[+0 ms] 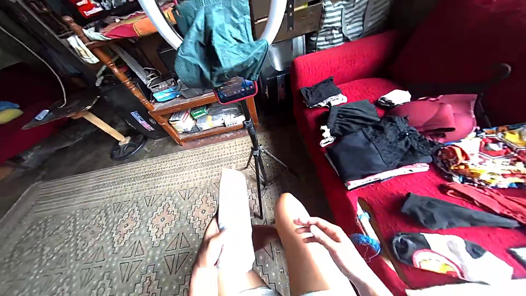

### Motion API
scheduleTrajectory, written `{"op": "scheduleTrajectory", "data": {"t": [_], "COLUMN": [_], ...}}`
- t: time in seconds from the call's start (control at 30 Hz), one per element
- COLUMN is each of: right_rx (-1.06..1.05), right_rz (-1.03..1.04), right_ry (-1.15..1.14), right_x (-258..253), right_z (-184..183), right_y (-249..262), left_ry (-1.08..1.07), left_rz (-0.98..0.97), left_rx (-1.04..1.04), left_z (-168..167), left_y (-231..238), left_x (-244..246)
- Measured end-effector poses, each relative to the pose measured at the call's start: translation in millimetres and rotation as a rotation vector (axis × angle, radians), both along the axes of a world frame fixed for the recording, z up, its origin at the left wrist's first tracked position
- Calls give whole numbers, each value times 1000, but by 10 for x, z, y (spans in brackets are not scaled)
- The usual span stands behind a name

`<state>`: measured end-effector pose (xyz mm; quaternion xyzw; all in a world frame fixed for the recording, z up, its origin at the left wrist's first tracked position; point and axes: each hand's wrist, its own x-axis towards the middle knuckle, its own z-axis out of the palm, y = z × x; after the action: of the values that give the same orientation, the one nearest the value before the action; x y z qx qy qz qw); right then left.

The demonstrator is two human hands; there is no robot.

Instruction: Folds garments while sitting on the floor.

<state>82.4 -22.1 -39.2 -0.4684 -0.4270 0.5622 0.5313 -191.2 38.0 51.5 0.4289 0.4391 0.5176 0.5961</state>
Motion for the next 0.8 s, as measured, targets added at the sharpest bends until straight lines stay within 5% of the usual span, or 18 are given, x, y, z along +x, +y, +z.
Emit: {"op": "scheduleTrajectory", "data": {"t": [0.13, 0.23, 0.3, 0.43, 0.6, 0.8], "right_rx": [-87, -265, -363, -437, -348, -352], "right_rz": [154, -62, -228, -222, -260, -151], "right_ry": [502, 563, 594, 576, 86, -575], "right_x": [-172, -90, 51, 313, 320, 369], "right_z": [86, 213, 61, -263, -322, -419], "right_y": [26, 27, 24, -53, -97, -67], "left_ry": [320, 592, 455, 140, 303, 452], "left_rz": [-460, -702, -909, -1229, -809, -263], "left_rx": [231, 245, 336, 519, 404, 64], "left_z": [-63, -22, -73, -358, -779, -1769], "left_y": [53, -315, -603, -653, -379, 72], "left_x": [459, 1054, 1231, 1236, 889, 326]}}
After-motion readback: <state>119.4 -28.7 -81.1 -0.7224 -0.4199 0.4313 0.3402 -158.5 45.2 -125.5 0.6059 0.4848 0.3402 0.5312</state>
